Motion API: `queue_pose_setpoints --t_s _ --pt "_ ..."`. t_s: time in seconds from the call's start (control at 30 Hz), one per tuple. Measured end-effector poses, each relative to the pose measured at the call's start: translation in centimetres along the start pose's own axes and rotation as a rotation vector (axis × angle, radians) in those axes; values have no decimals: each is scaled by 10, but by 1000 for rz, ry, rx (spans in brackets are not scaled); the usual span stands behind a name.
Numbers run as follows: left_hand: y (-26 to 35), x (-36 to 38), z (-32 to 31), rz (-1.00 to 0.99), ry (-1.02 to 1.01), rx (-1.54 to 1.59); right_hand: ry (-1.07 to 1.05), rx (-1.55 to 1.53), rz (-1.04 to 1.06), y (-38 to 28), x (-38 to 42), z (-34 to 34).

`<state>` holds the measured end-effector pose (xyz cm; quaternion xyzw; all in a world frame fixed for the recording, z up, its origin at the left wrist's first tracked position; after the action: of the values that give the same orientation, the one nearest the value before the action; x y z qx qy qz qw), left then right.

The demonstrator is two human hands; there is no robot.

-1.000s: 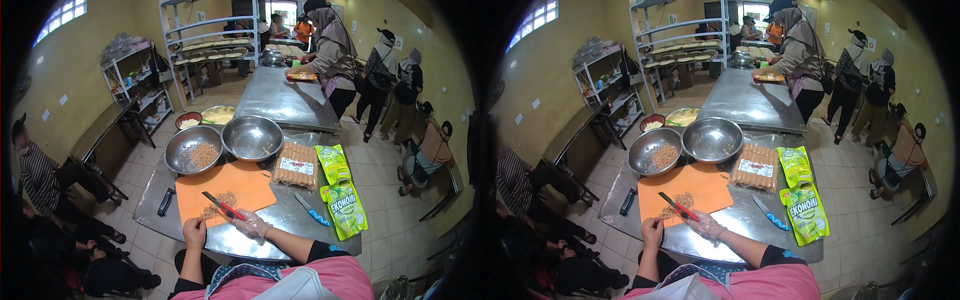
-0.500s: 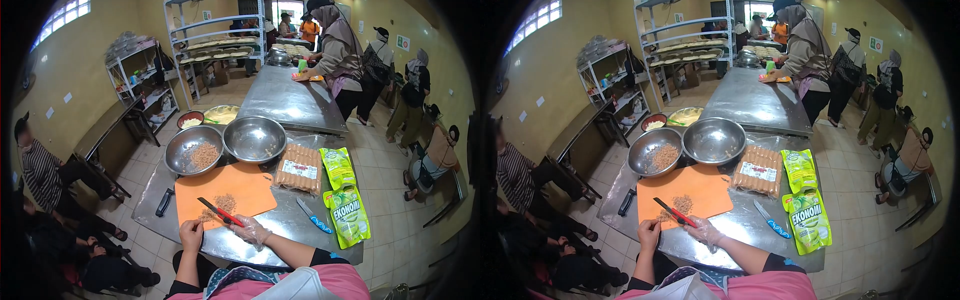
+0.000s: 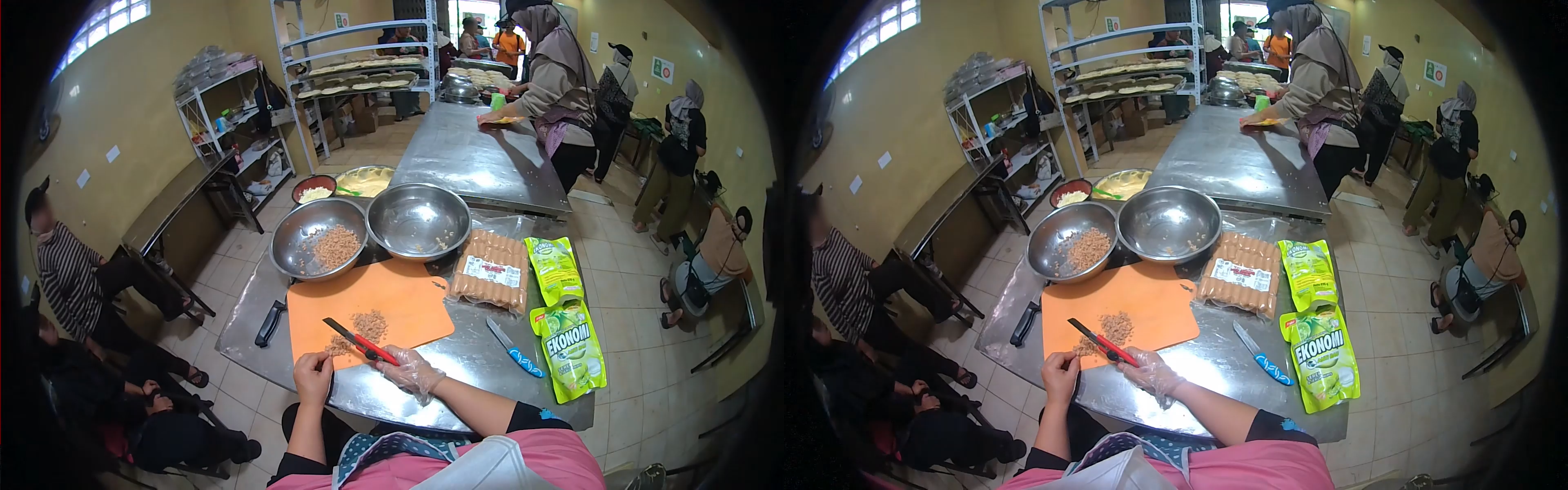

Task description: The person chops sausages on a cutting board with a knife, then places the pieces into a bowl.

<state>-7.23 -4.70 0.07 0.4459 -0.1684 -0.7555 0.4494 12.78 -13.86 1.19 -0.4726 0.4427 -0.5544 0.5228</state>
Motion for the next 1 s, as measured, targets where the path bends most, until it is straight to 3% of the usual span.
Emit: queue_pose_setpoints --t_s 0.17,0.37,1.0 --pt "3 0 1 28 -13 2 -49 -15 -104 -1 -1 1" --pt "2 0 0 1 1 -11 0 16 11 4 -1 0" --pt "-1 1 0 23 -4 13 -14 -11 -49 -8 4 1"
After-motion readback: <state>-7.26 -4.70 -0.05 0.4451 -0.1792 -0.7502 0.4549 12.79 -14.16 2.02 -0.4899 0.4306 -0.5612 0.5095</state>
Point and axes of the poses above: each hand's wrist, its own x-axis away from the middle knuckle, its own z-axis out of the back of the hand, y = z × x, the point moved 1 cm from there along -x, towards the middle knuckle
